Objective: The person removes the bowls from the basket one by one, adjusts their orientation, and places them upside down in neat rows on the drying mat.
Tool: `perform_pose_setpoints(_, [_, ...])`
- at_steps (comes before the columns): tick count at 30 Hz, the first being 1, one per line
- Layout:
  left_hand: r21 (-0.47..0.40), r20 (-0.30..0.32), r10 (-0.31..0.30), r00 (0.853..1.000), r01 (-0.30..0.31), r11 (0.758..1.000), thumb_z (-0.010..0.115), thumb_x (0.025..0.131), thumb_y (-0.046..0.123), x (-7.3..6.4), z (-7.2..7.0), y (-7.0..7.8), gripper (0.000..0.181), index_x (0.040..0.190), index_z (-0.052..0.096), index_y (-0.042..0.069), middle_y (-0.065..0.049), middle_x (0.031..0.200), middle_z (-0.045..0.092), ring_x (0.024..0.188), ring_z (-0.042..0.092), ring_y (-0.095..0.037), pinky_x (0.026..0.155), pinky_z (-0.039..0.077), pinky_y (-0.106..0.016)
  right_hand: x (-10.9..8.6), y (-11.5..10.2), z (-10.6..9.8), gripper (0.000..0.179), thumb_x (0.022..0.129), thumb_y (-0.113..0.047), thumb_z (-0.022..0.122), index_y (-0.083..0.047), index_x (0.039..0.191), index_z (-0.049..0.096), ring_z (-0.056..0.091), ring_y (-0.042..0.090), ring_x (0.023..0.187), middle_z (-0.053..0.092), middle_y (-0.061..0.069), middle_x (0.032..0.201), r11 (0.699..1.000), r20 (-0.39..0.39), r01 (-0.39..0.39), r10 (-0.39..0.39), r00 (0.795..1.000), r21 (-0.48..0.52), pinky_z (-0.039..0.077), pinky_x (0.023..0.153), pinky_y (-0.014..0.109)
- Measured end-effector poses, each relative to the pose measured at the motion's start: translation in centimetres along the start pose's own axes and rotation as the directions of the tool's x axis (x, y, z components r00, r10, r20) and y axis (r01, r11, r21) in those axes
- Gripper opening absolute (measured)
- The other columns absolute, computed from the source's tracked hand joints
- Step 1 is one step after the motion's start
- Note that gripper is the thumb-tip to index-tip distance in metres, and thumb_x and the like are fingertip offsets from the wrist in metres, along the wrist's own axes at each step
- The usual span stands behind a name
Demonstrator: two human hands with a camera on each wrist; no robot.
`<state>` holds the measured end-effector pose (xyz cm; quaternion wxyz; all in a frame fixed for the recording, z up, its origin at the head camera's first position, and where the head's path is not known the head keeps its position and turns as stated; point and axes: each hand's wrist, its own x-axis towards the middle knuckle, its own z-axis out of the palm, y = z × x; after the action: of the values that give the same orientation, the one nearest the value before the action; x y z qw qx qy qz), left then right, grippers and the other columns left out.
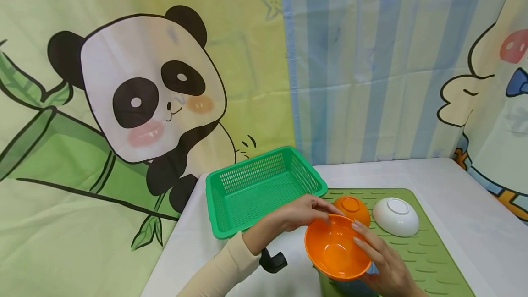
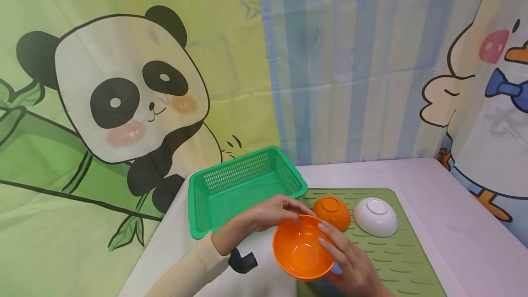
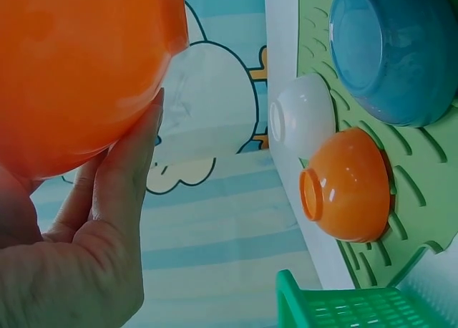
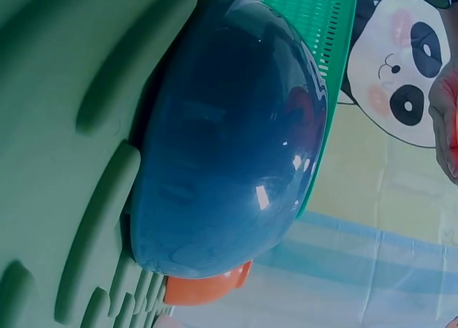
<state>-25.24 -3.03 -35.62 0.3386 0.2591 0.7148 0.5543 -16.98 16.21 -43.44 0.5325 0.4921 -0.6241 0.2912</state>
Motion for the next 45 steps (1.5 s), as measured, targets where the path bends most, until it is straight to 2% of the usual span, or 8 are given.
perform_pose_setpoints(12, [-0.094,0.038,0.038,0.999,-0.034,0.995,0.051,0.095,0.017,-0.3,-0.4,-1.3,0.030,0.119,0.062,0.002,-0.002,0.110,0.064,0.089,0.064,-0.016,0.077,0.053,-0.034,2.3,-0.6,-0.6,0.060,0.082,-0.023,0.071,0.027,0.107,0.047,0.051,0.030,0.117,0.053,0.034,0.116,0.982,-0.084,-0.127,0.139,0.987,0.138,0.038,0.097,0.023])
perform_pose_setpoints(17, [-0.144,0.023,0.101,0.995,-0.096,0.985,0.047,0.097,0.029,-0.5,-0.8,-2.4,0.039,0.120,0.061,0.001,-0.006,0.113,0.064,0.094,0.064,-0.019,0.081,0.051,-0.035,1.6,-0.9,-0.9,0.066,0.071,-0.014,0.080,0.028,0.110,0.046,0.058,0.022,0.107,0.057,0.031,0.111,0.926,-0.088,-0.301,0.327,0.941,0.226,0.045,0.086,0.019])
perform_pose_setpoints(20, [-0.133,-0.057,0.138,0.989,-0.145,0.981,0.047,0.096,0.035,-0.8,-0.9,-2.7,0.043,0.120,0.060,0.003,-0.006,0.112,0.063,0.095,0.064,-0.019,0.081,0.051,-0.033,0.2,-1.2,-1.4,0.072,0.059,0.005,0.082,0.023,0.118,0.045,0.060,0.009,0.101,0.060,0.011,0.117,0.810,-0.010,-0.544,0.559,0.829,0.218,0.048,0.078,0.014])
perform_pose_setpoints(27, [-0.002,-0.163,0.367,0.916,-0.372,0.928,0.046,0.098,0.033,-2.1,-0.2,-2.2,0.042,0.130,0.051,0.006,-0.008,0.124,0.056,0.107,0.058,-0.018,0.088,0.047,-0.031,-0.2,-1.7,-1.8,0.070,0.069,0.017,0.069,0.014,0.132,0.037,0.062,0.001,0.088,0.059,-0.018,0.109,0.387,0.138,-0.903,0.900,0.414,0.186,0.052,0.067,0.018])
perform_pose_setpoints(31, [0.210,-0.101,0.550,0.829,-0.523,0.826,0.047,0.096,0.040,-2.5,0.0,-2.4,0.054,0.138,0.040,0.008,-0.006,0.136,0.046,0.121,0.047,-0.019,0.096,0.042,-0.032,0.6,-1.4,-2.0,0.065,0.083,0.001,0.065,0.012,0.137,0.030,0.063,0.007,0.090,0.060,0.003,0.118,0.087,0.305,-0.973,0.940,0.151,0.215,0.054,0.071,0.027])
perform_pose_setpoints(33, [0.353,-0.051,0.617,0.786,-0.563,0.747,0.050,0.092,0.047,-2.6,0.0,-2.6,0.064,0.142,0.033,0.010,-0.003,0.141,0.040,0.126,0.041,-0.018,0.099,0.039,-0.032,1.0,-1.2,-2.0,0.065,0.086,-0.005,0.064,0.010,0.139,0.028,0.064,0.013,0.092,0.055,0.020,0.123,-0.029,0.374,-0.978,0.926,0.052,0.206,0.054,0.072,0.032])
perform_pose_setpoints(37, [0.551,0.060,0.662,0.747,-0.578,0.602,0.075,0.076,0.036,-2.7,0.4,-2.9,0.091,0.147,0.021,0.016,0.001,0.149,0.025,0.131,0.032,-0.016,0.101,0.036,-0.035,1.3,-0.9,-2.2,0.064,0.089,-0.015,0.061,0.007,0.140,0.029,0.064,0.026,0.095,0.047,0.033,0.125,-0.132,0.456,-0.979,0.889,-0.047,0.155,0.054,0.072,0.037])
perform_pose_setpoints(45, [0.639,0.250,0.642,0.725,-0.622,0.453,0.093,0.049,0.024,-2.8,2.0,-4.0,0.132,0.149,0.007,0.010,-0.003,0.152,0.008,0.136,0.021,-0.019,0.105,0.030,-0.033,1.3,-0.6,-2.4,0.063,0.092,-0.021,0.058,0.013,0.137,0.031,0.065,0.025,0.089,0.051,0.033,0.121,-0.107,0.502,-0.992,0.863,-0.059,0.067,0.055,0.064,0.034])
